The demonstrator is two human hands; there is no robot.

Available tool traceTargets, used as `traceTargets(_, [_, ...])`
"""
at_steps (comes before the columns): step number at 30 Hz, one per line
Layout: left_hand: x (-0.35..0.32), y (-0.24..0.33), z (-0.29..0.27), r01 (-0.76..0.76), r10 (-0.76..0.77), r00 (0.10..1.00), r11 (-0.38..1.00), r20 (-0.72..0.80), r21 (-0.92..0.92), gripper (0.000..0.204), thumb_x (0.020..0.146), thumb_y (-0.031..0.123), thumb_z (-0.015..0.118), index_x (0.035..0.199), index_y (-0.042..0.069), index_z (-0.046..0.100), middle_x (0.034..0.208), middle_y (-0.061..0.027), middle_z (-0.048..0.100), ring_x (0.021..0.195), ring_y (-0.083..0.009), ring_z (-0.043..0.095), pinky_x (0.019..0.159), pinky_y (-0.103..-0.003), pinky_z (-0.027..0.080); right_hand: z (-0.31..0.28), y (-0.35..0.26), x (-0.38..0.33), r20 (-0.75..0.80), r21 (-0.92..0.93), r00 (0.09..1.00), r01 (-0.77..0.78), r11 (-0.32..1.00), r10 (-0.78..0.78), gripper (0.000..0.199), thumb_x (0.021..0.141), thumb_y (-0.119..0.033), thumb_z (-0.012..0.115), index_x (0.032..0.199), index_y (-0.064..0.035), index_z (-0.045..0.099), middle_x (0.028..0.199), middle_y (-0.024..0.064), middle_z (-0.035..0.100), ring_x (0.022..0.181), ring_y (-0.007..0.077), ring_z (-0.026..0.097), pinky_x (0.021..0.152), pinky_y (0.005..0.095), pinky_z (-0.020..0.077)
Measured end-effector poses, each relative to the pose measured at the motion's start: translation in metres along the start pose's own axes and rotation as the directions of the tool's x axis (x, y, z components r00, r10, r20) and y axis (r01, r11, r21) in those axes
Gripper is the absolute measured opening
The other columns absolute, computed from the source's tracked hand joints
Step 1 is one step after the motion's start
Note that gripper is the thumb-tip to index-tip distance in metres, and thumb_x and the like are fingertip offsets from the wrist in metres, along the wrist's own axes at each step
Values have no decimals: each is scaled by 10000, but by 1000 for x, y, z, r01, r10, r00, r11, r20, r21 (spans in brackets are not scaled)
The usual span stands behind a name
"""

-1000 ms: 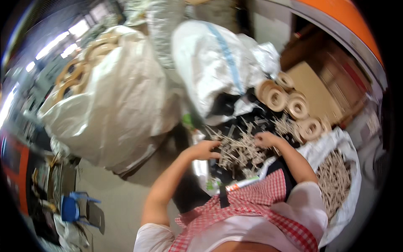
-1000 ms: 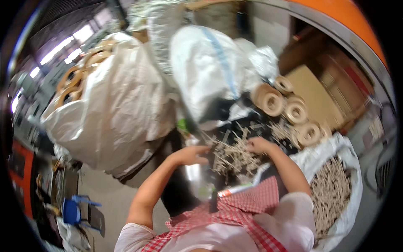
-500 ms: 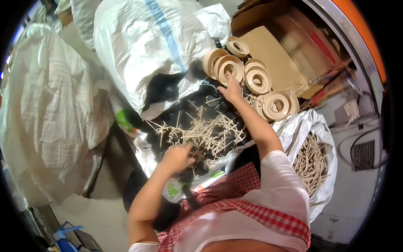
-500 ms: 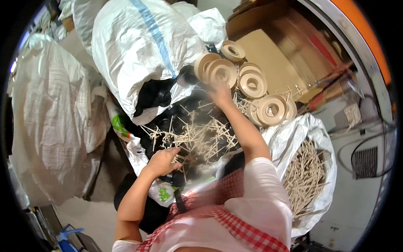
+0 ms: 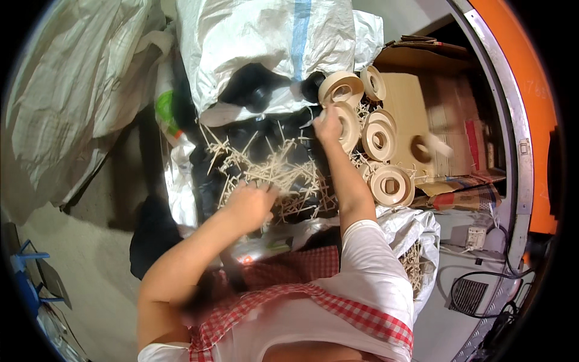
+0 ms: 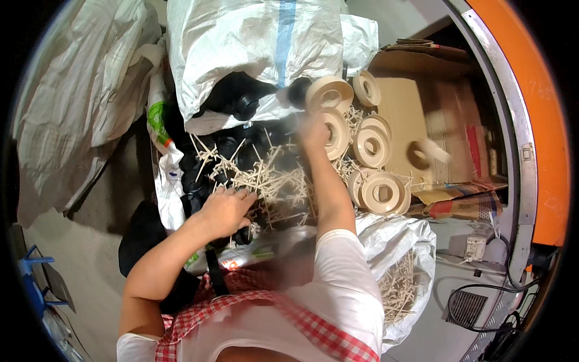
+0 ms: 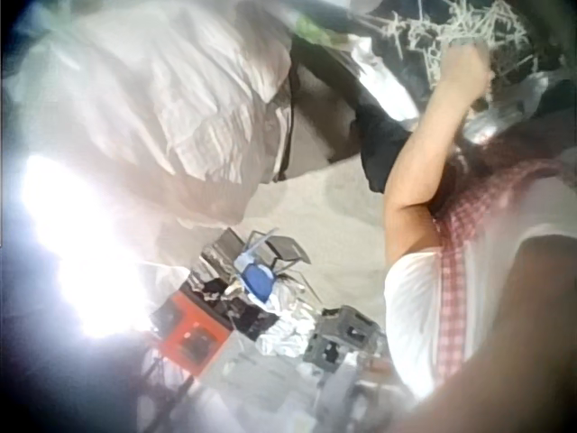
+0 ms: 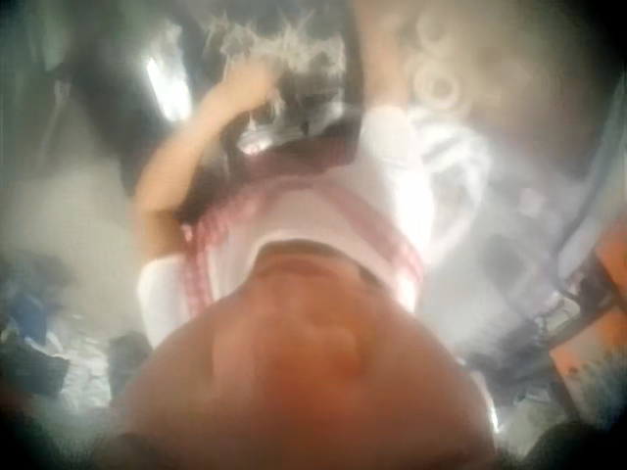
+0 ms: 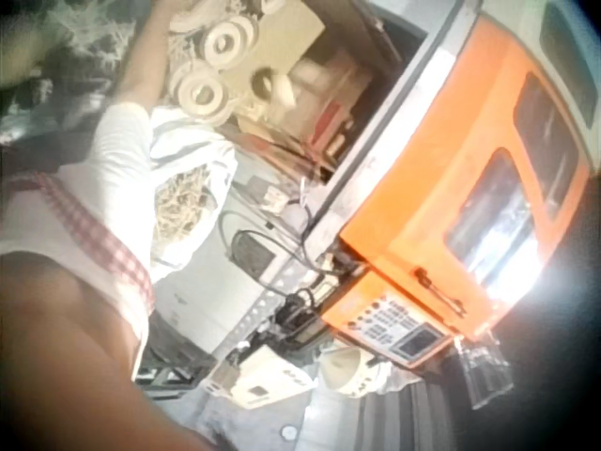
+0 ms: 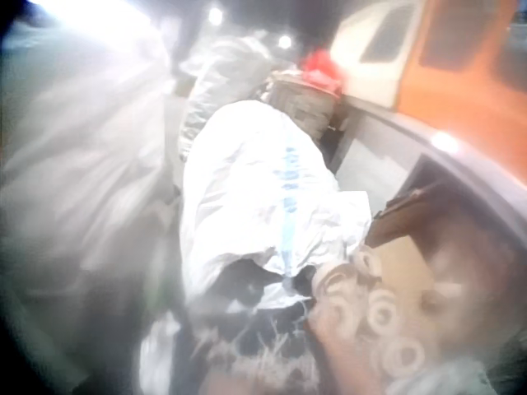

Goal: The person picks up plastic rings from a bin and removes thin plastic debris from them by hand, then places the cleaned rings into a large white bag.

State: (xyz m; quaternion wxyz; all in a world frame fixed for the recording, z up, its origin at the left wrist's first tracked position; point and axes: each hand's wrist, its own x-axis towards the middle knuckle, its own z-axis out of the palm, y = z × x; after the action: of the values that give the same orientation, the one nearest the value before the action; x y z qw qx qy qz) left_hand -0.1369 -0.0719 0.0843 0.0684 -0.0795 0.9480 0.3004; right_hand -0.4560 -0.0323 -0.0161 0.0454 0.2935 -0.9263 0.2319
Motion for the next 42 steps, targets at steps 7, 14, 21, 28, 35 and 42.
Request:
traceTargets(7, [18,-4,6,181,-320,922,854,-219,-488,809,778,362,668,1356,-70,303,1360,-261,395,1258,-350,407,1041,-373,339,-64,-34,-106,351,245,830,365,898,-433,827,680,-193,683,1381,7,293,1359,252,348,1232,349,406,1064,356,302])
traceTargets(14, [16,-8,15,-64,-466,882,-262,69,-963,357,855,215,623,1139,14,542,1007,-72,622,896,-159,609,784,-288,490,-111,-115,-150,660,744,550,-388,544,-511,774,755,-210,734,1379,11,333,1278,213,493,1172,240,497,978,330,401])
traceTargets(21, [8,-13,-16,-98,-710,697,46,-102,-994,425,801,187,653,1148,-19,519,1022,-97,615,876,-158,603,778,-295,487,5,-4,-56,297,6,932,217,976,-209,707,704,-330,743,1254,6,452,1192,229,523,1127,336,502,977,384,394])
traceTargets(28, [15,-17,-20,-212,-677,712,48,-188,-976,538,740,156,691,1219,22,489,997,-57,591,861,-124,575,723,-264,473,42,-4,-84,328,117,942,38,992,-75,765,640,-343,781,1229,-11,423,1144,246,490,1127,369,469,971,379,386])
traceTargets(35, [11,-19,-12,-157,-601,752,236,-271,-959,557,732,144,723,1224,22,492,1062,-61,607,945,-133,578,818,-272,465,-40,-76,-141,721,638,642,-467,612,-262,877,636,-55,763,1356,-13,264,1235,182,475,1061,254,557,885,357,484])
traceTargets(42, [2,-21,-13,130,-256,957,-43,136,-991,454,787,233,665,1167,15,544,1031,-94,623,847,-148,623,721,-283,525,-100,-88,-172,254,491,596,599,633,-762,645,651,-30,718,1242,-74,463,1184,166,495,1107,317,515,945,392,430])
